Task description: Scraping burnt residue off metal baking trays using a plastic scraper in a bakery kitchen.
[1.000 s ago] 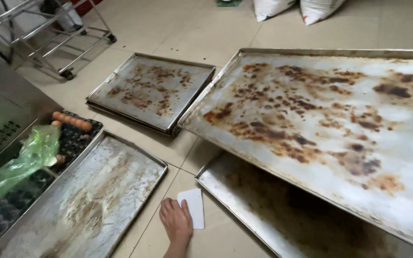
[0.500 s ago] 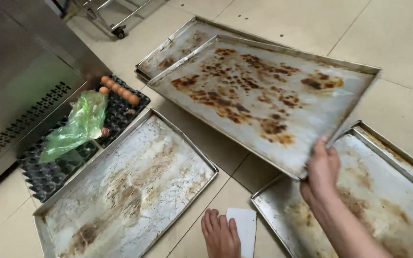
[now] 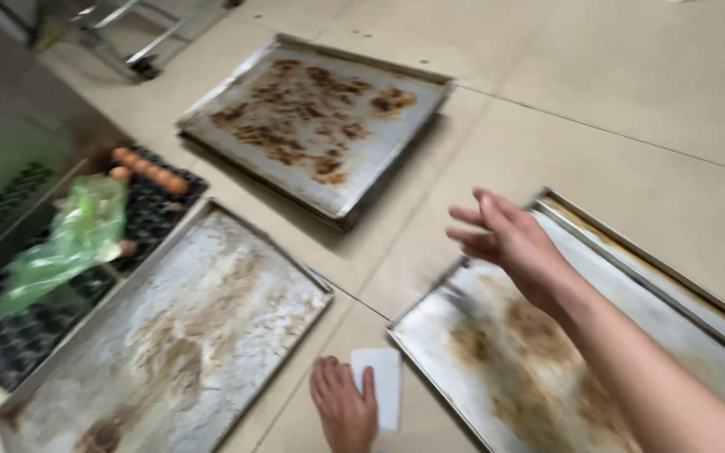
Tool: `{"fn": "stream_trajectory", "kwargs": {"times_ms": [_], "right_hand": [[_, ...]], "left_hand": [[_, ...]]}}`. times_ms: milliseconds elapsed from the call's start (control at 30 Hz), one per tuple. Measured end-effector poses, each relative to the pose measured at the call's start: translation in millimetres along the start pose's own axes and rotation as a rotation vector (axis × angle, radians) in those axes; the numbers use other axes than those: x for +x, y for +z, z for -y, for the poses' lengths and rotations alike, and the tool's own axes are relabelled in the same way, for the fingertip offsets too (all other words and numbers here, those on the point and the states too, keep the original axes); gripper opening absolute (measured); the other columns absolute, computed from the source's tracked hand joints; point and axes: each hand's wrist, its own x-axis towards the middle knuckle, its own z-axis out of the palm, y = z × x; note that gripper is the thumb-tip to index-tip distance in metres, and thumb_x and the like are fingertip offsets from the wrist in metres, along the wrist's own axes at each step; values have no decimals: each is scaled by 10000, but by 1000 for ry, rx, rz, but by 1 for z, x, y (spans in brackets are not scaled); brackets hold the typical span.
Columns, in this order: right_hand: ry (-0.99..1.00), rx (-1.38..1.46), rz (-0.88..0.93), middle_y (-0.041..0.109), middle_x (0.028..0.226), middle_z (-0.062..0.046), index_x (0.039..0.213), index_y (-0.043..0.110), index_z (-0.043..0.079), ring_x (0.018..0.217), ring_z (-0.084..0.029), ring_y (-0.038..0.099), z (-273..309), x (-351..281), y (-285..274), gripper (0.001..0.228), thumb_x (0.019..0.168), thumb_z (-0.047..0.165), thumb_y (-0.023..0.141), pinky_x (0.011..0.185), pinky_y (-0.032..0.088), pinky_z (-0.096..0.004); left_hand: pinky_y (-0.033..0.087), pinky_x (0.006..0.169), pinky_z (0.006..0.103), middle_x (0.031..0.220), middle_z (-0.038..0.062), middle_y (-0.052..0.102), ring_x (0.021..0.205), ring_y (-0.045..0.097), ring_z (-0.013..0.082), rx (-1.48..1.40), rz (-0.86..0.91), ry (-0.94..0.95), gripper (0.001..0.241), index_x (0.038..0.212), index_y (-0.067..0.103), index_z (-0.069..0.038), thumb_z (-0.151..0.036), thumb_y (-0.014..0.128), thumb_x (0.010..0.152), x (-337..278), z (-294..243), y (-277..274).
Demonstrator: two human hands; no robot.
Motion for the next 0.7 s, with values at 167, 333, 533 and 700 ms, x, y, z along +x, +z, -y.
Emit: {"fn": "stream_trajectory", "kwargs": {"times_ms": [167,333,533,700], "right_hand": [[309,-562,-254,621,1456,-97,1585,344,156,1236,-246,679,-64,-130,-165,688,980,426,529,1020,532,-393],[409,-971,-534,694,1333,-124,1505,457,106,1170,-255,702,-157,-294,-322,709,922,464,643,948,584,-418],[720,-851,-783,768,1015,-175,1364,511,-14,898,-279,729,-241,-442,-348,671,915,433,734,805,589,-411],[782,-230,-791,700,908,-147,1221,585,-27,708,-231,644,-270,-453,-325,535,923,401,701,659,578,-408]], "left_hand": [[244,1209,520,1395,208,532,1408,384,383,102,67,-65,676,1160,620,4,-618,509,916,-7,-2,1],[259,1218,549,1398,220,521,1421,382,395,85,42,-10,682,1193,613,16,-620,539,956,-18,-3,6],[277,1224,558,1400,232,514,1401,400,427,87,72,47,691,1145,651,42,-629,563,1004,-19,8,13],[311,1154,565,1387,244,495,1342,397,447,163,179,49,724,1124,691,74,-629,571,997,-9,18,23]]}}
